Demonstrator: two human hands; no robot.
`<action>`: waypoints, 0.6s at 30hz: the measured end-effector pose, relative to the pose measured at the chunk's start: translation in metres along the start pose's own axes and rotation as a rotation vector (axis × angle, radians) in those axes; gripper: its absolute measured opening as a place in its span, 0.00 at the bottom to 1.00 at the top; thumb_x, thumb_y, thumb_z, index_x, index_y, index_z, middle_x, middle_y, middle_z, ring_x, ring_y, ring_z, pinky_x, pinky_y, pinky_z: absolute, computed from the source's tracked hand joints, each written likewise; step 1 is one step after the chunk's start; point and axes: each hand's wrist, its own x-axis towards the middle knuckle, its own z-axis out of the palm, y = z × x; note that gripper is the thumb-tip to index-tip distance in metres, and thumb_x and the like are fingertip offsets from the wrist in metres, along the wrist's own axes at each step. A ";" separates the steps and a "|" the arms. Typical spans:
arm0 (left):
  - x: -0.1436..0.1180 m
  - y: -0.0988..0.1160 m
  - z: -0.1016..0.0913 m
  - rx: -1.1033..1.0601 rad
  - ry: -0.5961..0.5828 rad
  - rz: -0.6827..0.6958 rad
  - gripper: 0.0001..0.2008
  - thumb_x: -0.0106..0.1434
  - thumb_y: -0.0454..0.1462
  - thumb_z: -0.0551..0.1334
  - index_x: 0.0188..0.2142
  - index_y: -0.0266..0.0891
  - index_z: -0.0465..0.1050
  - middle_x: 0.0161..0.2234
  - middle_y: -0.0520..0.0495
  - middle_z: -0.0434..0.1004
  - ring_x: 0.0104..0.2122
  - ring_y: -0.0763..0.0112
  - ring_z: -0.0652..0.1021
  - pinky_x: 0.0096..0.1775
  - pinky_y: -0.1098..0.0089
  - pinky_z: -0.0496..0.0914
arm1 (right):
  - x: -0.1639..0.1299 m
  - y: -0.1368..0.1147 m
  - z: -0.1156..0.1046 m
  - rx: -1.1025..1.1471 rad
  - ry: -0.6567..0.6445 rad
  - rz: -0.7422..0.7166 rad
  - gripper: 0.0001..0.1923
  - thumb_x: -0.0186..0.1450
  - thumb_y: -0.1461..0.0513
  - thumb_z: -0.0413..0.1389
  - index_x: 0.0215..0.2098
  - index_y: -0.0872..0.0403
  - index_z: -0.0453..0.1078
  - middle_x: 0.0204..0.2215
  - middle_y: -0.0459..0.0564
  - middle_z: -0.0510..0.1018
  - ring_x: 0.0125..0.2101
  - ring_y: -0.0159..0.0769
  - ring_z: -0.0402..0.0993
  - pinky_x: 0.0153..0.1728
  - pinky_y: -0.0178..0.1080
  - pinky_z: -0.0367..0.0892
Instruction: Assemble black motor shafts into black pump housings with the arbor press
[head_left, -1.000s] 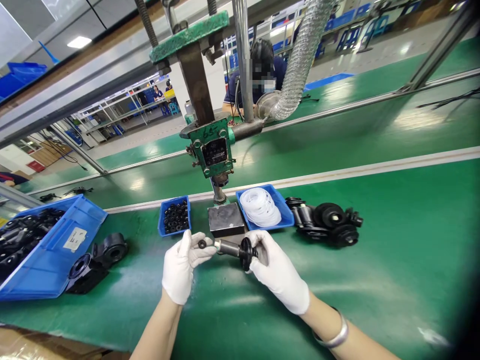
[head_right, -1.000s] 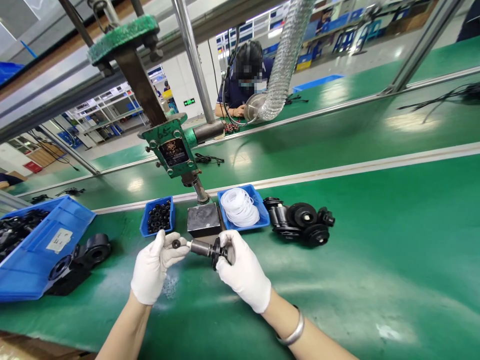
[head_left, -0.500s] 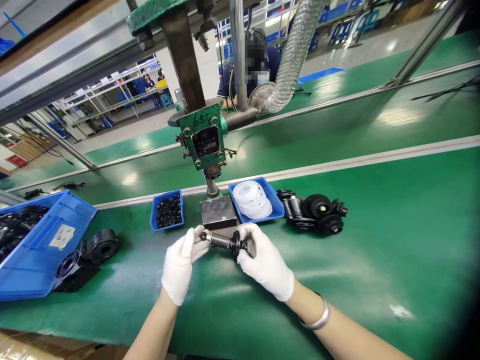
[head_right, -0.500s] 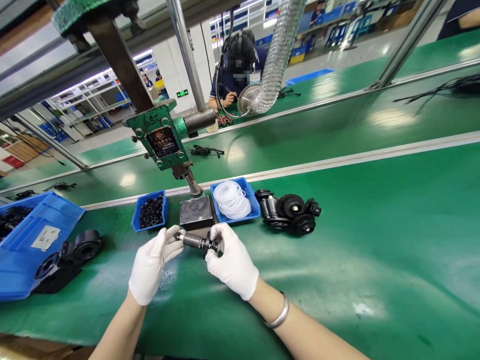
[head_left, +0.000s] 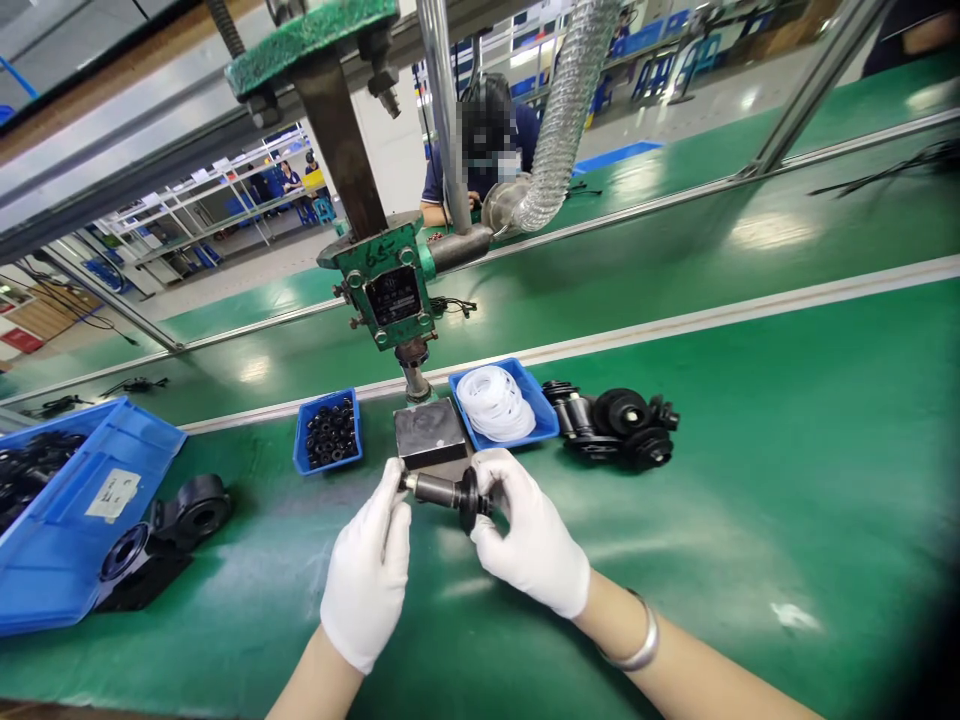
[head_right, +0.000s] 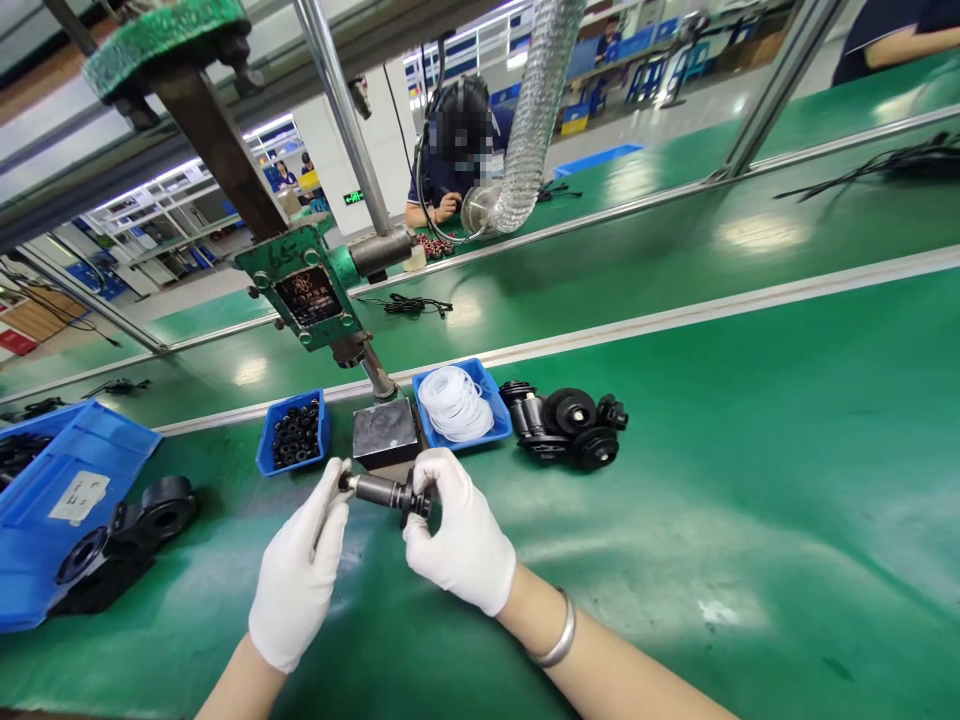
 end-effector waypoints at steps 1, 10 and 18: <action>0.000 -0.002 -0.002 -0.033 0.015 -0.017 0.23 0.68 0.42 0.57 0.62 0.49 0.64 0.60 0.49 0.71 0.55 0.63 0.75 0.60 0.63 0.65 | 0.000 0.002 0.001 0.076 -0.002 0.034 0.16 0.50 0.72 0.49 0.35 0.49 0.54 0.34 0.47 0.62 0.34 0.37 0.63 0.37 0.40 0.65; 0.022 -0.019 0.002 -0.635 0.014 -0.137 0.12 0.57 0.43 0.70 0.39 0.40 0.81 0.34 0.48 0.79 0.30 0.73 0.76 0.36 0.72 0.72 | -0.007 0.004 0.004 0.294 -0.058 0.085 0.15 0.52 0.70 0.49 0.35 0.50 0.55 0.34 0.46 0.60 0.33 0.36 0.59 0.37 0.39 0.63; 0.028 -0.024 0.020 -0.733 0.062 -0.157 0.14 0.57 0.46 0.70 0.37 0.38 0.80 0.30 0.50 0.73 0.26 0.77 0.70 0.31 0.75 0.66 | -0.002 0.010 0.007 0.394 -0.045 0.166 0.13 0.53 0.69 0.50 0.35 0.50 0.54 0.31 0.44 0.60 0.31 0.34 0.59 0.35 0.38 0.63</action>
